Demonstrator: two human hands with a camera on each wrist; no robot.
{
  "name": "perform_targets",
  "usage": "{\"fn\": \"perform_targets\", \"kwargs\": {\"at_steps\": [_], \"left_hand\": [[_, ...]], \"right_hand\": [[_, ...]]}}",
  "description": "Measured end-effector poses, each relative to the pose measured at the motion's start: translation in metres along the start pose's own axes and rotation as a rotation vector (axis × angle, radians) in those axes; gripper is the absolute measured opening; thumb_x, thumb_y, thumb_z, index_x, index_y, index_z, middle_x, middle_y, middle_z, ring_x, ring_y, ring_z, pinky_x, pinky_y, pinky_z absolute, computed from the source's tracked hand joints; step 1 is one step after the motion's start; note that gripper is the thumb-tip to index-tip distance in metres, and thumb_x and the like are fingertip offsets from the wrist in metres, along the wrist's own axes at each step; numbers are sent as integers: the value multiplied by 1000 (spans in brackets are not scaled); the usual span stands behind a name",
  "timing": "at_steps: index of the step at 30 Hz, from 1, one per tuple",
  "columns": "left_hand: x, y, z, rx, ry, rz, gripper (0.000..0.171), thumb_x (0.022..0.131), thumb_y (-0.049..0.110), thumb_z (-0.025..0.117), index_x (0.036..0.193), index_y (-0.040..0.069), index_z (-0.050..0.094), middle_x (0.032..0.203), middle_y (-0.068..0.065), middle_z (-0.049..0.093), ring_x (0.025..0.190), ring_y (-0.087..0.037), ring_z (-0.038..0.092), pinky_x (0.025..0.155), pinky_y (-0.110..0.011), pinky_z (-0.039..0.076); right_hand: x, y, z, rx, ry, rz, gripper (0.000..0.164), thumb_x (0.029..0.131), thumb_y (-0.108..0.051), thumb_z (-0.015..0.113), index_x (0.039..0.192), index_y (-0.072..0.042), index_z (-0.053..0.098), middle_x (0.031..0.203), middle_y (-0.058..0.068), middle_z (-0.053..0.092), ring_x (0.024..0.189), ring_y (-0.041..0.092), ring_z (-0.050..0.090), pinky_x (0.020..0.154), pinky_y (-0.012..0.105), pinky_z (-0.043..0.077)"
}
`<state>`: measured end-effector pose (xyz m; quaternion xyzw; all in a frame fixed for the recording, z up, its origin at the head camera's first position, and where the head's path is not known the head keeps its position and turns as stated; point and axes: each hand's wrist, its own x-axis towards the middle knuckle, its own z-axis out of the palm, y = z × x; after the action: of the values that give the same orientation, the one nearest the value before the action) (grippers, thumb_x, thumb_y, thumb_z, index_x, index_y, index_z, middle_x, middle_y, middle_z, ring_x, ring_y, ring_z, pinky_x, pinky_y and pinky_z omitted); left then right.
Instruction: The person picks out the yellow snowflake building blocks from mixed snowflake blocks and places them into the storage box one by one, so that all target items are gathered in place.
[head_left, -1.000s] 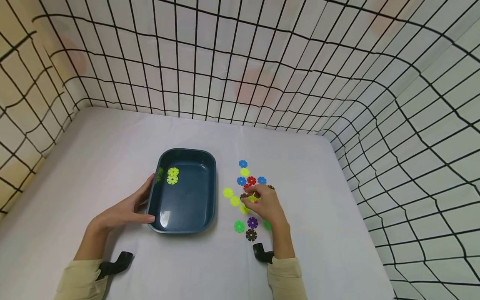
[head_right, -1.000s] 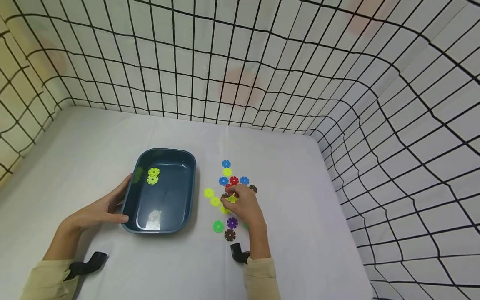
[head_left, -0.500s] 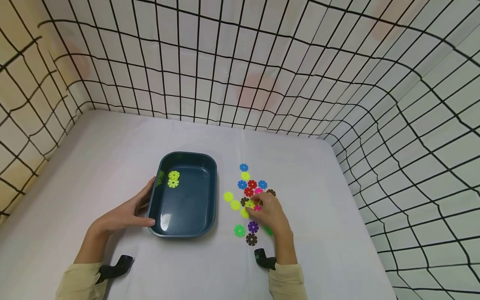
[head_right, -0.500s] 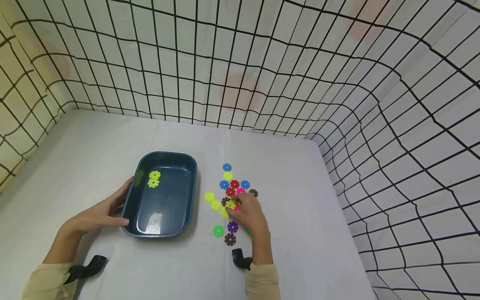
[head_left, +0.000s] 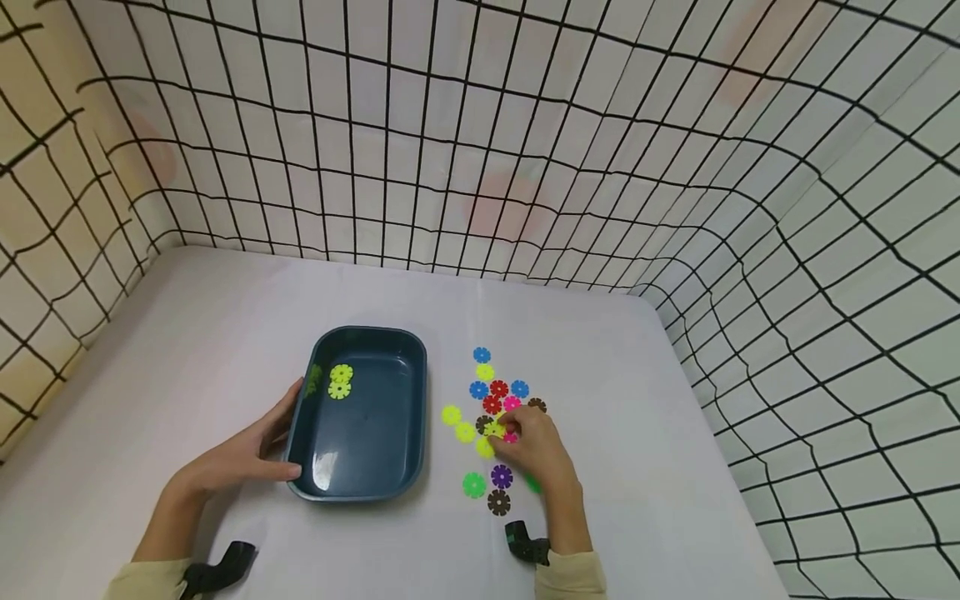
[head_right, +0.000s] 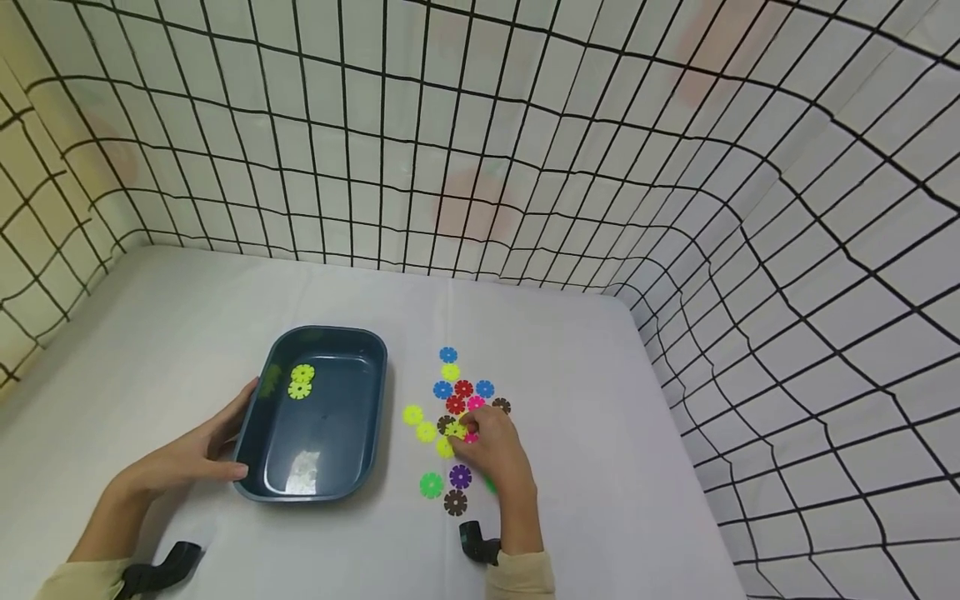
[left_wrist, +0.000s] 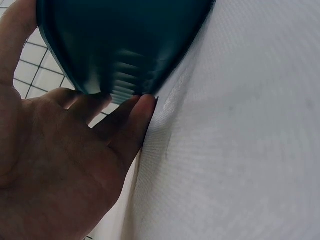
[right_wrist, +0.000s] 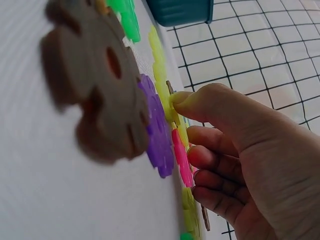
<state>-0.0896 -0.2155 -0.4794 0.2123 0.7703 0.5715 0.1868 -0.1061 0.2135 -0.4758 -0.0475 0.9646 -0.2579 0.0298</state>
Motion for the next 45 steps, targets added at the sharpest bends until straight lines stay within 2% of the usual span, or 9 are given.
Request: {"fn": "perform_targets", "kwargs": {"at_steps": [3, 8, 15, 18, 21, 25, 28, 38, 45], "left_hand": [[3, 1, 0, 5, 6, 10, 111, 82, 11, 72, 157, 28, -8, 163, -23, -4, 142, -57, 11, 96, -10, 35], [3, 5, 3, -1, 14, -13, 110, 82, 13, 72, 157, 28, -7, 162, -25, -4, 142, -59, 9, 95, -11, 37], [-1, 12, 8, -36, -4, -66, 106, 83, 14, 70, 157, 28, -5, 163, -23, -5, 143, -53, 13, 95, -14, 41], [-7, 10, 12, -53, -17, -112, 106, 85, 15, 69, 157, 25, -7, 163, -22, -7, 144, -53, 11, 94, -15, 41], [-8, 9, 13, -65, -14, -135, 106, 85, 17, 69, 157, 26, -8, 163, -20, -8, 144, -55, 8, 94, -15, 41], [-2, 10, 9, -56, -4, -100, 107, 84, 16, 70, 157, 28, -7, 163, -20, -7, 144, -56, 8, 94, -14, 41], [0, 11, 8, -50, -7, -74, 107, 84, 15, 70, 157, 26, -7, 163, -23, -6, 144, -57, 7, 93, -14, 40], [1, 14, 8, -23, 3, -79, 108, 83, 16, 71, 157, 27, -7, 163, -22, -5, 144, -57, 9, 94, -13, 38], [0, 12, 8, 0, 13, -79, 109, 83, 17, 72, 157, 27, -7, 163, -23, -4, 143, -58, 11, 94, -13, 38]], "right_hand": [[3, 0, -2, -13, 17, -3, 34, 77, -31, 80, 102, -8, 72, 94, 2, 68, 86, 14, 56, 79, 33, 54], [3, 0, -2, -39, 18, -5, 34, 77, -32, 80, 101, -9, 73, 93, 1, 67, 83, 13, 55, 76, 30, 53], [-4, 2, 2, -52, 28, -44, 31, 76, -32, 79, 96, -9, 73, 84, -4, 62, 78, 9, 51, 70, 25, 50], [-11, 4, 6, -46, -8, -40, 32, 76, -32, 79, 96, -9, 72, 82, -6, 61, 77, 8, 49, 68, 23, 48], [-12, 4, 6, -61, -6, -45, 32, 76, -34, 79, 96, -10, 72, 83, -6, 61, 77, 8, 49, 69, 24, 48], [-5, 4, 4, -93, 46, -63, 31, 75, -34, 79, 94, -11, 72, 82, -6, 61, 77, 7, 49, 70, 25, 49], [-3, 4, 3, -97, 50, -69, 31, 75, -34, 79, 93, -11, 72, 81, -7, 60, 76, 7, 48, 69, 23, 48], [-3, 5, 4, -92, 93, -76, 28, 73, -32, 81, 90, -12, 72, 80, -6, 62, 75, 7, 50, 68, 22, 50], [-3, 2, 4, -94, 90, -62, 28, 74, -33, 82, 91, -12, 73, 81, -6, 63, 75, 6, 50, 67, 21, 50]]}}
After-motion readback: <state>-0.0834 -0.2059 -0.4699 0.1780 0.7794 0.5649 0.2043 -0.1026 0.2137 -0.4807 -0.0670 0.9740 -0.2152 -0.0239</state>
